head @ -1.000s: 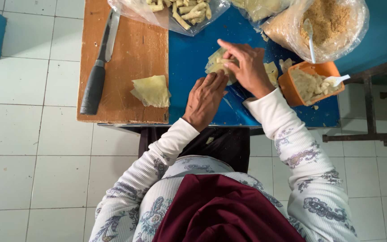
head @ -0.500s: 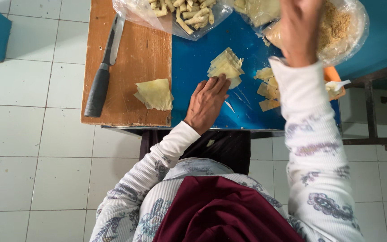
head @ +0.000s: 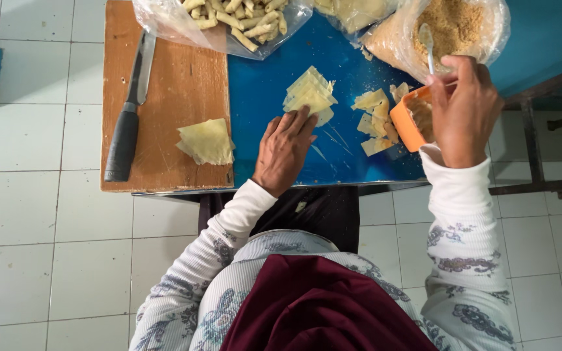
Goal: The person stacks thin pastry sheets in an overlapping lattice pattern on a blue table, spooning filling from an orange container onto the pieces and pressing the stack together by hand. They take additional pastry pieces from a plastic bag and continue building the layered stack.
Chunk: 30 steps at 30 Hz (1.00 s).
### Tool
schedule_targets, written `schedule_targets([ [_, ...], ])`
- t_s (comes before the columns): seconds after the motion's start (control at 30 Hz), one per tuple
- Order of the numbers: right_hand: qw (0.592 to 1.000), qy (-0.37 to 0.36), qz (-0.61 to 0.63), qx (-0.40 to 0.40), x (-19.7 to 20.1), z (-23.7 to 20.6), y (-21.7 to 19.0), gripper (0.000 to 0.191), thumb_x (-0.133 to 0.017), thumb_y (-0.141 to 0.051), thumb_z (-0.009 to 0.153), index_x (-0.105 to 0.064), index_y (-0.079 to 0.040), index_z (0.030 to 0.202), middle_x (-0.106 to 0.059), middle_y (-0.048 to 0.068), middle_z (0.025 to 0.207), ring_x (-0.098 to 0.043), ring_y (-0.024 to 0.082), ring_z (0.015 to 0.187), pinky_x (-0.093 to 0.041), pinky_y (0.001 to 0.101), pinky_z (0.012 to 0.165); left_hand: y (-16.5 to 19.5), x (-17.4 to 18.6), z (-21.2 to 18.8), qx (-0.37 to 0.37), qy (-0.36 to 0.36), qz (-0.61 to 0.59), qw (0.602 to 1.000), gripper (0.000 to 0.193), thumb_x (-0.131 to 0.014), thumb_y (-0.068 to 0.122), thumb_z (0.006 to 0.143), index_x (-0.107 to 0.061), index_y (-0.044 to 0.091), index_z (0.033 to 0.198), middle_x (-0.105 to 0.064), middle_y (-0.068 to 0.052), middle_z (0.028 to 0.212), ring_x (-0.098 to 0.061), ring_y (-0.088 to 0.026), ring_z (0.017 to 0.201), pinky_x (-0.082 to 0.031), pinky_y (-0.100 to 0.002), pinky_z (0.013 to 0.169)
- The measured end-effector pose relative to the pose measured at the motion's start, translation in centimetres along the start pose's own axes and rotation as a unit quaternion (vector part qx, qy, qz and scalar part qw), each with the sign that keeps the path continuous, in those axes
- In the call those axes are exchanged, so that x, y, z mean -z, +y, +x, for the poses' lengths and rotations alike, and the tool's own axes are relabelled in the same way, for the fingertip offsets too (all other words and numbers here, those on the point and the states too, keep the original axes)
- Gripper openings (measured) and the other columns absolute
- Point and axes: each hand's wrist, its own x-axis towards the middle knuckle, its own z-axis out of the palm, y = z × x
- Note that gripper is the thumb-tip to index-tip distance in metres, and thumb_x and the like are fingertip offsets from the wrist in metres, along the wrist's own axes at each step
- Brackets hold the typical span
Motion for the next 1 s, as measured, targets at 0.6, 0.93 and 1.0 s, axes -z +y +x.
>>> schedule_targets([
  [0.6,0.997,0.070,-0.041,-0.002,0.3,0.1,4.5,0.012,-0.076,0.006,0.103,-0.078,-0.004,0.110,-0.071,0.008,0.099,-0.067,0.016,0.084,-0.053,0.0285,0.072,0.0,0.0,0.0,0.010,-0.016,0.012,1.000,0.040,-0.068,0.019,0.097,-0.063,0.006,0.134,-0.058,-0.012,0.144,-0.056,-0.030,0.127,-0.044,-0.046,0.108],
  [0.93,0.961,0.015,0.247,-0.123,0.2,0.4,4.3,0.016,-0.069,0.005,0.105,-0.077,0.004,0.119,-0.076,0.009,0.098,-0.066,0.008,0.083,-0.051,0.0234,0.075,-0.2,0.0,-0.1,0.010,-0.017,0.002,1.000,0.040,-0.067,0.017,0.097,-0.063,0.005,0.135,-0.057,-0.013,0.145,-0.056,-0.030,0.127,-0.043,-0.046,0.108],
  [1.0,0.946,0.019,0.281,-0.162,0.2,0.6,4.7,0.017,-0.070,0.004,0.105,-0.078,0.004,0.119,-0.074,0.006,0.096,-0.062,0.006,0.081,-0.049,0.0214,0.074,-0.2,-0.1,-0.1,0.005,-0.014,0.006,1.000,0.041,-0.067,0.018,0.097,-0.064,0.005,0.135,-0.057,-0.013,0.145,-0.056,-0.031,0.127,-0.043,-0.046,0.108],
])
